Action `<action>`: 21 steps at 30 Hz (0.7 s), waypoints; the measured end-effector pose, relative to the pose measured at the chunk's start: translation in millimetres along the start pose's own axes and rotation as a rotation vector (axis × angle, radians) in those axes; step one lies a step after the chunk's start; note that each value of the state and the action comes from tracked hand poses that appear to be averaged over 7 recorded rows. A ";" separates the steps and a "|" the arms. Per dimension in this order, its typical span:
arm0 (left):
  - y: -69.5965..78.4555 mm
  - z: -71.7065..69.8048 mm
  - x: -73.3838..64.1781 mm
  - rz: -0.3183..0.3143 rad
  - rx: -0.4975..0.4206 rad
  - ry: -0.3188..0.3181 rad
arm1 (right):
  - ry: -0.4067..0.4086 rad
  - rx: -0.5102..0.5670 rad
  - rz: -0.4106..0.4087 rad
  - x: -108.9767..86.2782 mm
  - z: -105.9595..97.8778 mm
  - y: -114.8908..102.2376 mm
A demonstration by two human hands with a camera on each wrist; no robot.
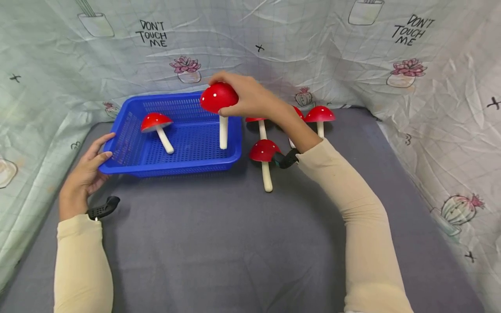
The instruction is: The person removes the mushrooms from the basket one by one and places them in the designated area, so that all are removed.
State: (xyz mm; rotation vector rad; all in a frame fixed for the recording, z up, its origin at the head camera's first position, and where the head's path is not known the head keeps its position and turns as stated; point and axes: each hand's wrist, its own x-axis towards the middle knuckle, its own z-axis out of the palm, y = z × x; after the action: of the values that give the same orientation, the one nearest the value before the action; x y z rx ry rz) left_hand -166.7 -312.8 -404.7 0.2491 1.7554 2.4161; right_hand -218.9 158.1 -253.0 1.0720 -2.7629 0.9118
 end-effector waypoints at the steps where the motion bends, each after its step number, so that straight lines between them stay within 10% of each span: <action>1: 0.5 0.2 0.6 -0.001 0.015 0.007 | 0.019 0.009 0.009 -3.7 -0.7 1.7; 21: 0.7 1.2 -1.2 -0.017 0.071 0.047 | 0.216 0.069 0.042 -39.8 10.2 24.8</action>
State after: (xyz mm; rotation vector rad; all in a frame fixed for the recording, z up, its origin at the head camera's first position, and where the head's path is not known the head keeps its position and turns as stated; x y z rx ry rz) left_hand -165.3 -312.2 -403.8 0.1858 1.8584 2.3694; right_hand -202.5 191.3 -283.6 0.8692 -2.6038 1.0666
